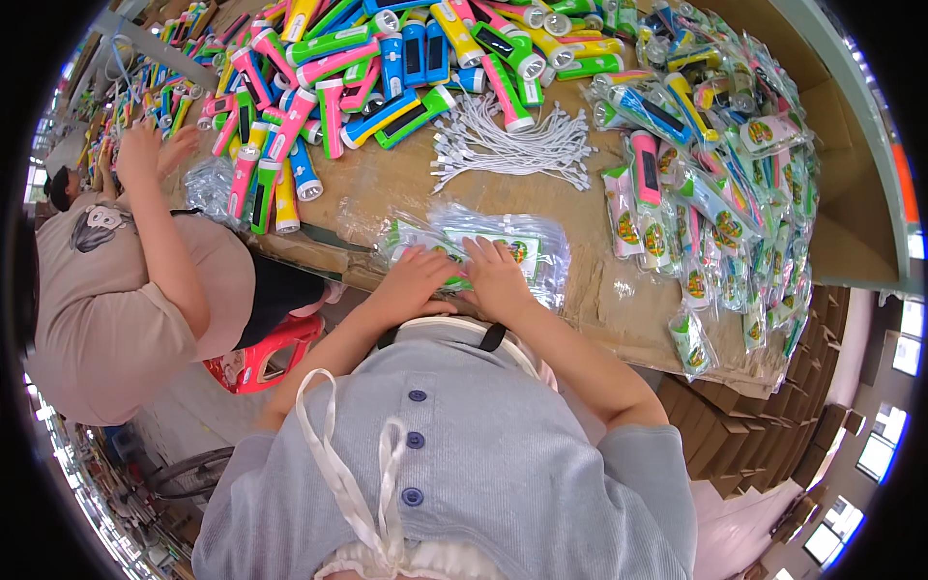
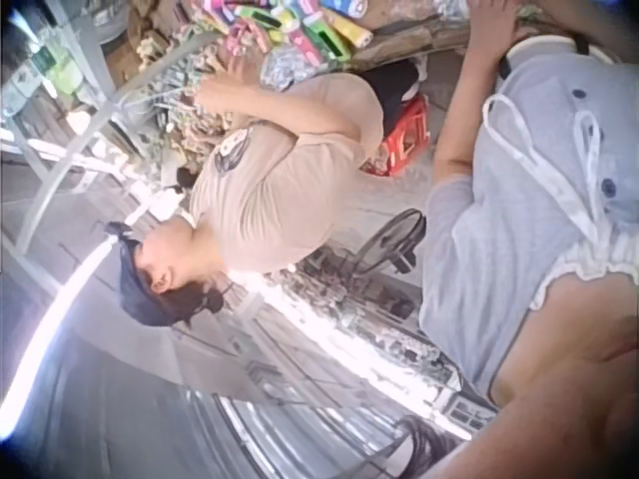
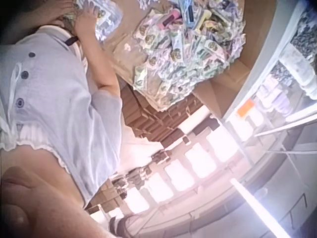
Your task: The person places colorful flashlights into individual plastic bags by hand, then arranges the bagged flashlights on a table.
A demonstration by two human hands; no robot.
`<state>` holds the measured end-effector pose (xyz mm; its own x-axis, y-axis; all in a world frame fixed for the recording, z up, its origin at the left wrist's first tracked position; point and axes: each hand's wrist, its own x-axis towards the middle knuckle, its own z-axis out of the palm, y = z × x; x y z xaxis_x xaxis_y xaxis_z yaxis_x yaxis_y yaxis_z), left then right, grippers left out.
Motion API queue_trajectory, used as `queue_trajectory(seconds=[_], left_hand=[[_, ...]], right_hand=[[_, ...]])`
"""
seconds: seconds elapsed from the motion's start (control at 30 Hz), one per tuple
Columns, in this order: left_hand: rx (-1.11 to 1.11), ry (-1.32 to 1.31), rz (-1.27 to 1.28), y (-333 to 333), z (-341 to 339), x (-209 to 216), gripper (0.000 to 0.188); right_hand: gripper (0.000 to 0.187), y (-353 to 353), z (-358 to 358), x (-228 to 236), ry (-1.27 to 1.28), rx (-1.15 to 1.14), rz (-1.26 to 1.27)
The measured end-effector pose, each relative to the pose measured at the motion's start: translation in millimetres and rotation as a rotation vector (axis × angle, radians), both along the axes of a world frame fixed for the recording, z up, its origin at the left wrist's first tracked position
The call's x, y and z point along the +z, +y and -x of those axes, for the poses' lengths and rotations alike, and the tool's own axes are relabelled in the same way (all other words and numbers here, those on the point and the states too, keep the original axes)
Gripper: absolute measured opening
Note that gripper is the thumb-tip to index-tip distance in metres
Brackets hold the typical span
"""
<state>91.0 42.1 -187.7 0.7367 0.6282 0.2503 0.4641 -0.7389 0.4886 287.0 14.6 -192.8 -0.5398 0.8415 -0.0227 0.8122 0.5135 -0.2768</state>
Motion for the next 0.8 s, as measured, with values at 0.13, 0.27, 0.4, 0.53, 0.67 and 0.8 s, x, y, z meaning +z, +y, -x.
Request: queue_trajectory(seconds=[0.13, 0.27, 0.4, 0.53, 0.67, 0.8], left_hand=[[-0.026, 0.13, 0.179, 2.3, -0.8, -15.5, 0.03], [0.044, 0.145, 0.225, 14.7, -9.1, -25.0, 0.028], [0.25, 0.243, 0.535, 25.4, -34.3, -10.6, 0.03], [-0.021, -0.05, -0.055, 6.3, -61.5, -5.3, 0.024], [-0.1, -0.003, 0.054, 10.6, -63.2, -15.3, 0.011], [-0.223, -0.047, 0.017, 11.4, -60.0, -20.8, 0.007]], right_hand=[[0.023, 1.1, -20.0, -6.5, 0.102, -0.177, 0.213], [0.017, 0.1, -22.4, -6.5, 0.267, -0.289, 0.205], [0.014, -10.4, -20.8, -12.0, 0.56, -0.302, 0.038], [0.03, -17.1, -19.3, -0.7, 0.683, -0.614, 0.189], [0.03, -25.8, -23.5, -16.3, 0.673, -0.553, 0.125], [0.025, -31.7, -26.9, -12.1, 0.843, -0.529, 0.261]])
